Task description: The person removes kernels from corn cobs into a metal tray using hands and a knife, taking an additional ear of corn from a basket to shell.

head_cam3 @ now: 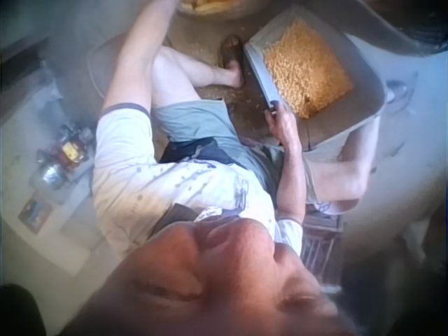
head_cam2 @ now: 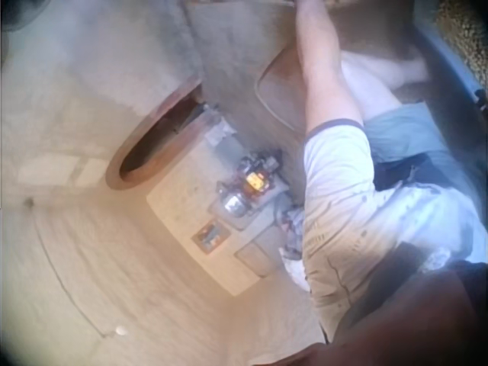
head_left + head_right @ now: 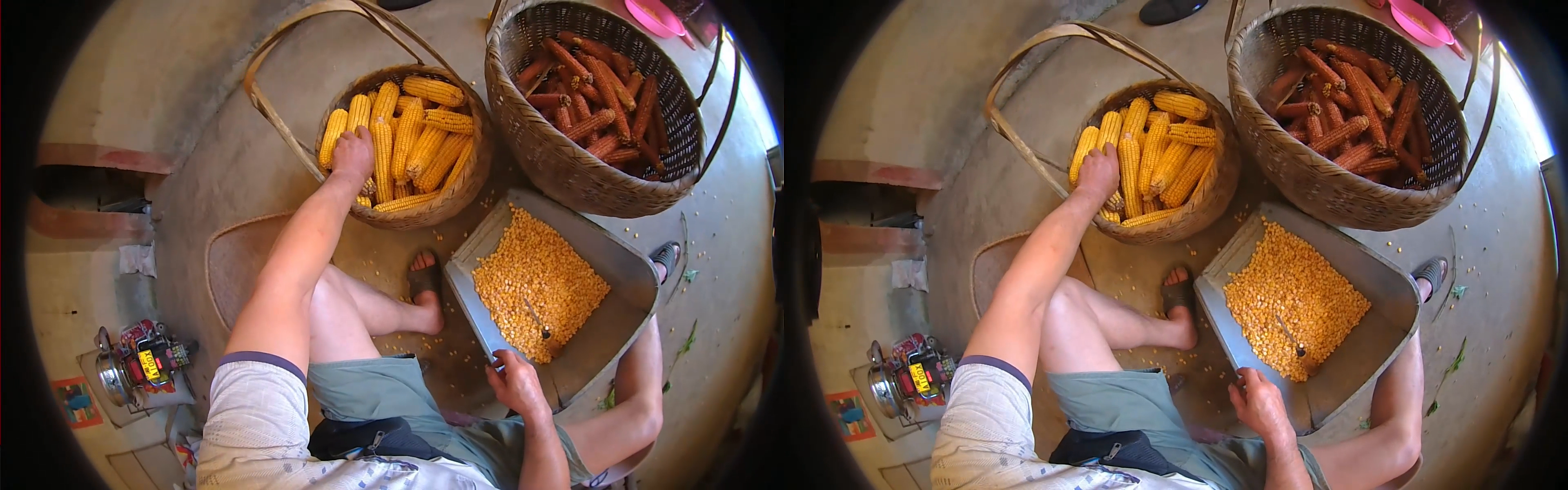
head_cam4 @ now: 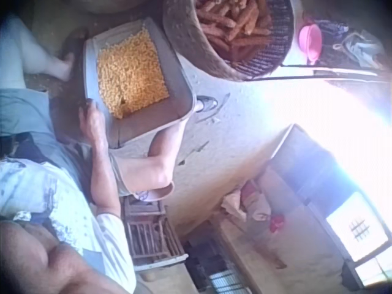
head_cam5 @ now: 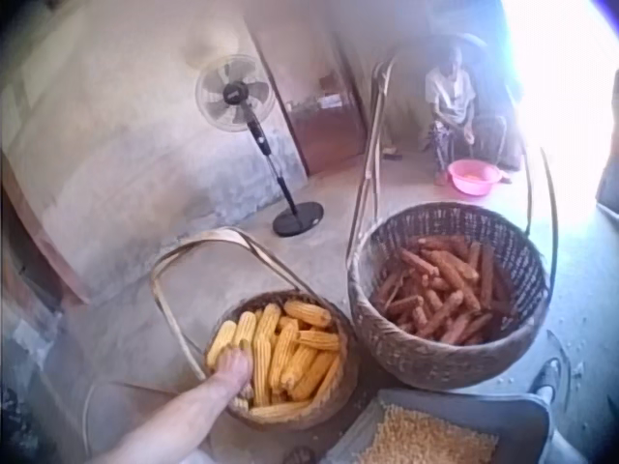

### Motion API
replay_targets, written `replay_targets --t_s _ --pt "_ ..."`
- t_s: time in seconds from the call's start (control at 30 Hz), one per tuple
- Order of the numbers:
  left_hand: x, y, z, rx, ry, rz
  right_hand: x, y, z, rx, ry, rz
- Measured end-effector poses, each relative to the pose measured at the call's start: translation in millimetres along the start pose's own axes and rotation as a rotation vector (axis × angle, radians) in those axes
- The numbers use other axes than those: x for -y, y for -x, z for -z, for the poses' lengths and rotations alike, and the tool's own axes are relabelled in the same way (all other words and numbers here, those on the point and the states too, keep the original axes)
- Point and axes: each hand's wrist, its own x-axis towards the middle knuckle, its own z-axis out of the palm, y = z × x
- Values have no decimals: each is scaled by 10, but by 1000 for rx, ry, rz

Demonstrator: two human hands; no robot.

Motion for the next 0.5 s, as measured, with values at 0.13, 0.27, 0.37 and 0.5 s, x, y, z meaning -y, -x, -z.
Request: replay_targets --t_s 0.13,0.27,0.37,0.5 --pt "57 78 381 -39 211 52 -56 74 -46 -12 43 29" --pt "163 410 1062 -56 519 136 -216 123 -117 -26 104 52" --pt "233 818 1410 -232 594 -34 -396 145 -202 -65 174 77" --pt "278 1528 1949 -351 808 -211 -438 174 -242 -118 118 97"
